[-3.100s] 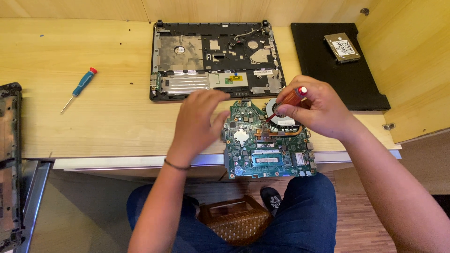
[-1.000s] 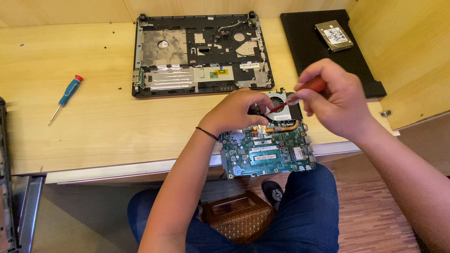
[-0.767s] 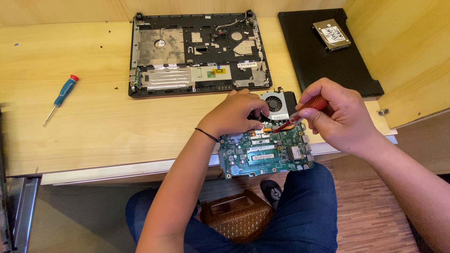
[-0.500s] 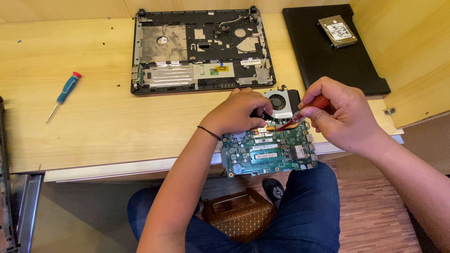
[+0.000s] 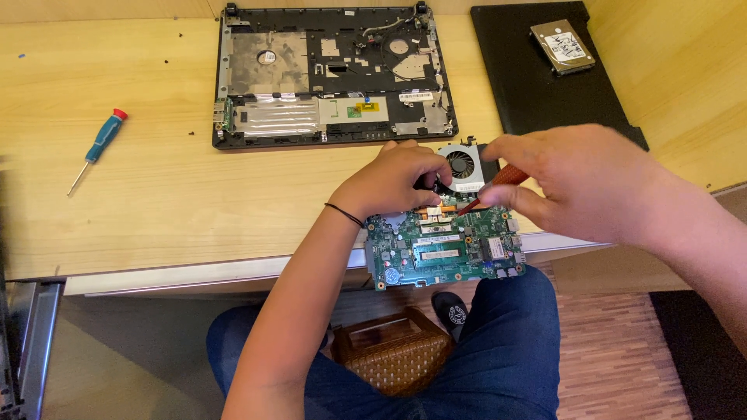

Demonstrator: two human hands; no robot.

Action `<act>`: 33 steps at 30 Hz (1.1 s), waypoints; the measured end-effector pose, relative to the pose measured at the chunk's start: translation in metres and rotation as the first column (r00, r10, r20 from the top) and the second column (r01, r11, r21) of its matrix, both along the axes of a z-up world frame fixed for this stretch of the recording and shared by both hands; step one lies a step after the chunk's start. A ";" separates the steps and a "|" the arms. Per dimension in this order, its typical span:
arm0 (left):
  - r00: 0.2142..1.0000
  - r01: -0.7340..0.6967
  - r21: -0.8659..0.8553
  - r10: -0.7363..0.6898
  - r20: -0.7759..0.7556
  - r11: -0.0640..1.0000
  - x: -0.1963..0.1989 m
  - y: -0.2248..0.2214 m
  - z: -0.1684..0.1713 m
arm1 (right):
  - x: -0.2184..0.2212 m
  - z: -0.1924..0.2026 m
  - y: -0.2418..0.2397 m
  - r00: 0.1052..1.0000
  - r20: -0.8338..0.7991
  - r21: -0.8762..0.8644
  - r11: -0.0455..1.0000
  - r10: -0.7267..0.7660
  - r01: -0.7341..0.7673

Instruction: Cleaning a laptop motherboard with a brush and then installing it into the chassis by connecting internal ribbon cables and wires.

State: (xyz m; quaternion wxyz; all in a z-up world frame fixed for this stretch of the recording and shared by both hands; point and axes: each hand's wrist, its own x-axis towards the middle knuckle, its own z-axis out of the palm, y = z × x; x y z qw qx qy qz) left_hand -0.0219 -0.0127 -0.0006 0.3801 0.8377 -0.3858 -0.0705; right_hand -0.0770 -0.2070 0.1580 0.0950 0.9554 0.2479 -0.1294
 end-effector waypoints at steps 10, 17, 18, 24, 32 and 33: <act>1.000 -0.008 0.009 0.008 -0.003 1.000 0.002 0.000 -0.001 | -0.005 -0.002 0.010 0.871 0.189 -0.108 0.892 0.453 -0.440; 1.000 -0.006 0.003 0.006 -0.014 1.000 0.001 0.001 0.001 | 0.004 -0.007 -0.018 0.819 0.192 -0.145 0.841 0.541 -0.521; 1.000 -0.003 0.004 0.003 -0.012 1.000 0.001 0.002 0.001 | 0.004 -0.011 -0.024 0.854 0.241 -0.074 0.886 0.462 -0.458; 0.998 -0.019 -0.005 0.019 -0.057 1.000 0.000 0.005 0.010 | 0.041 -0.066 -0.106 0.919 0.036 0.805 0.557 -0.392 0.206; 0.998 -0.046 -0.102 0.042 -0.041 0.994 -0.003 0.003 0.005 | 0.107 -0.163 -0.090 0.735 0.585 0.624 0.770 -0.343 -0.137; 0.998 -0.048 -0.124 0.041 -0.057 0.991 -0.001 0.003 0.000 | 0.106 -0.161 -0.074 0.736 0.608 0.527 0.845 -0.297 -0.095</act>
